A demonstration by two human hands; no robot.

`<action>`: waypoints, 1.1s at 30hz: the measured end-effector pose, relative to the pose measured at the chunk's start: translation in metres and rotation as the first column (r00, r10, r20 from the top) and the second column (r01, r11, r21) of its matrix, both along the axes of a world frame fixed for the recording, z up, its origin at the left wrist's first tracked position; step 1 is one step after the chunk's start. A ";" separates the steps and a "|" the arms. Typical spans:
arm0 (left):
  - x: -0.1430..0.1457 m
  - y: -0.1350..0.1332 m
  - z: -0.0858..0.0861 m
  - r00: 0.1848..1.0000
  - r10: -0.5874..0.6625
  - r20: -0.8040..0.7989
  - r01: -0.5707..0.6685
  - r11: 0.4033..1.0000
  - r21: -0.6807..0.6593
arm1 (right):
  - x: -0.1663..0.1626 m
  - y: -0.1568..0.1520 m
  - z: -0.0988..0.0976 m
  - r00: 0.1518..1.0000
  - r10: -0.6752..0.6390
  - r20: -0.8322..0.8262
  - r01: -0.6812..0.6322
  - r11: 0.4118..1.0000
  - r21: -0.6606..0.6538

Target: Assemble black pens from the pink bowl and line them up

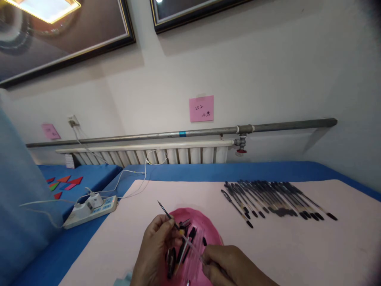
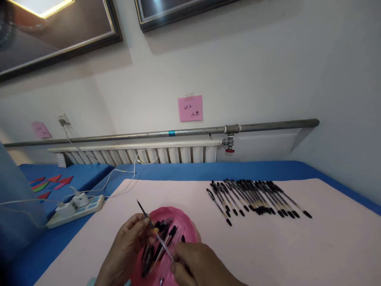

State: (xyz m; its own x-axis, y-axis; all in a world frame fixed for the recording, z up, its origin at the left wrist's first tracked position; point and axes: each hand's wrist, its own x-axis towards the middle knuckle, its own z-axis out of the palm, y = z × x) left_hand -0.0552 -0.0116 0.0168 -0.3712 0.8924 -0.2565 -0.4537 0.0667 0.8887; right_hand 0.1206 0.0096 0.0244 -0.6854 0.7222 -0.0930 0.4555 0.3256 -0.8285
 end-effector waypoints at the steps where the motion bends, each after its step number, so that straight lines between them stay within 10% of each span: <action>1: 0.000 0.000 0.000 1.000 0.005 0.001 -0.005 1.000 0.003 | 0.000 0.002 -0.001 1.000 0.026 -0.017 -0.027 0.999 -0.048; 5: 0.001 0.000 0.000 1.000 0.006 0.004 -0.006 1.000 0.030 | 0.000 0.012 -0.006 0.991 0.106 -0.080 -0.119 0.978 -0.173; 33: 0.000 -0.001 -0.003 0.999 0.005 -0.046 -0.005 1.000 0.009 | 0.001 0.009 -0.004 0.987 0.102 0.122 -0.126 0.970 0.209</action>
State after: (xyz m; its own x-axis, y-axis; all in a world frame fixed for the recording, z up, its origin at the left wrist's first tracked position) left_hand -0.0552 -0.0123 0.0134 -0.3866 0.8929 -0.2310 -0.4130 0.0563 0.9090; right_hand 0.1217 0.0189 0.0209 -0.7586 0.6511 -0.0225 0.4889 0.5460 -0.6803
